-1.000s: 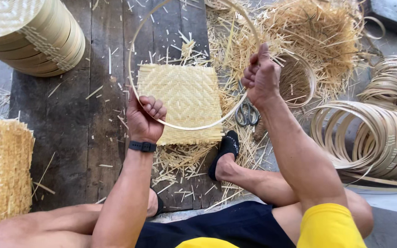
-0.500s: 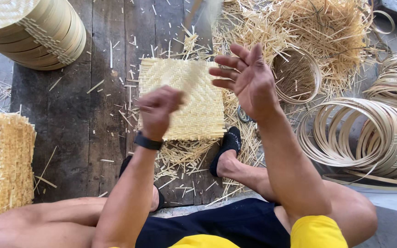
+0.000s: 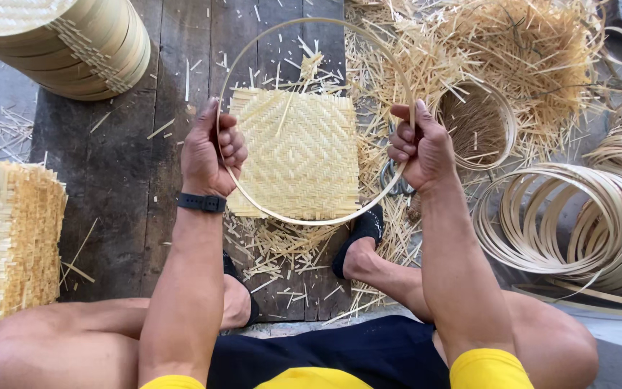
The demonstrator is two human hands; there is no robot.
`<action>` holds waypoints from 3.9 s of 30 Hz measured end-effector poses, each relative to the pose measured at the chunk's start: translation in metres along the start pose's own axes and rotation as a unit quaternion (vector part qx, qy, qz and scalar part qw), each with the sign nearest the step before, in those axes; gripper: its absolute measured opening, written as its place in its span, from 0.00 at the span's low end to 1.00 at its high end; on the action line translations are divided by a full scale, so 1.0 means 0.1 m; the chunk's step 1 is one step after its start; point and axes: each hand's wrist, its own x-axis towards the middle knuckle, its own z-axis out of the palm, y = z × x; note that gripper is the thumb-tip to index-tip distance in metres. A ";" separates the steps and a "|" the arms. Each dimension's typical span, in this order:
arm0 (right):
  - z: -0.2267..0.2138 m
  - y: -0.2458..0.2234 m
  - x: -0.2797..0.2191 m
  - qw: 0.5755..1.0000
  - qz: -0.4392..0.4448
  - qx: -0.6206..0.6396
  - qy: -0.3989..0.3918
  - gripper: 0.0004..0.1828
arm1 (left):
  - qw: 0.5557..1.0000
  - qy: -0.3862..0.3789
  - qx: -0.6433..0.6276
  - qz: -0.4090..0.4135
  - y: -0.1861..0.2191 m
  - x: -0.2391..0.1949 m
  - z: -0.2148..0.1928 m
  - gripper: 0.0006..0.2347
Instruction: The person assembles round bamboo baskets by placing a woven mat over a wooden form, fitting a bamboo ring over the mat, and trimming the excess mat with shears. The finished baskets are stacked nearby.
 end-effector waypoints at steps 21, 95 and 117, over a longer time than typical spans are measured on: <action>-0.58 1.24 0.91 0.931 0.002 -0.339 0.133 0.25 | 0.817 0.284 0.464 0.191 -0.78 0.53 -1.16 0.11; 0.06 2.73 0.42 0.432 -0.285 -0.831 -0.204 0.59 | 0.854 0.259 0.429 -0.137 -0.63 0.91 -2.07 0.08; 0.11 2.51 0.54 0.607 -0.250 -0.712 -0.249 0.54 | 0.431 0.098 0.890 -0.117 -0.37 1.35 -1.30 0.15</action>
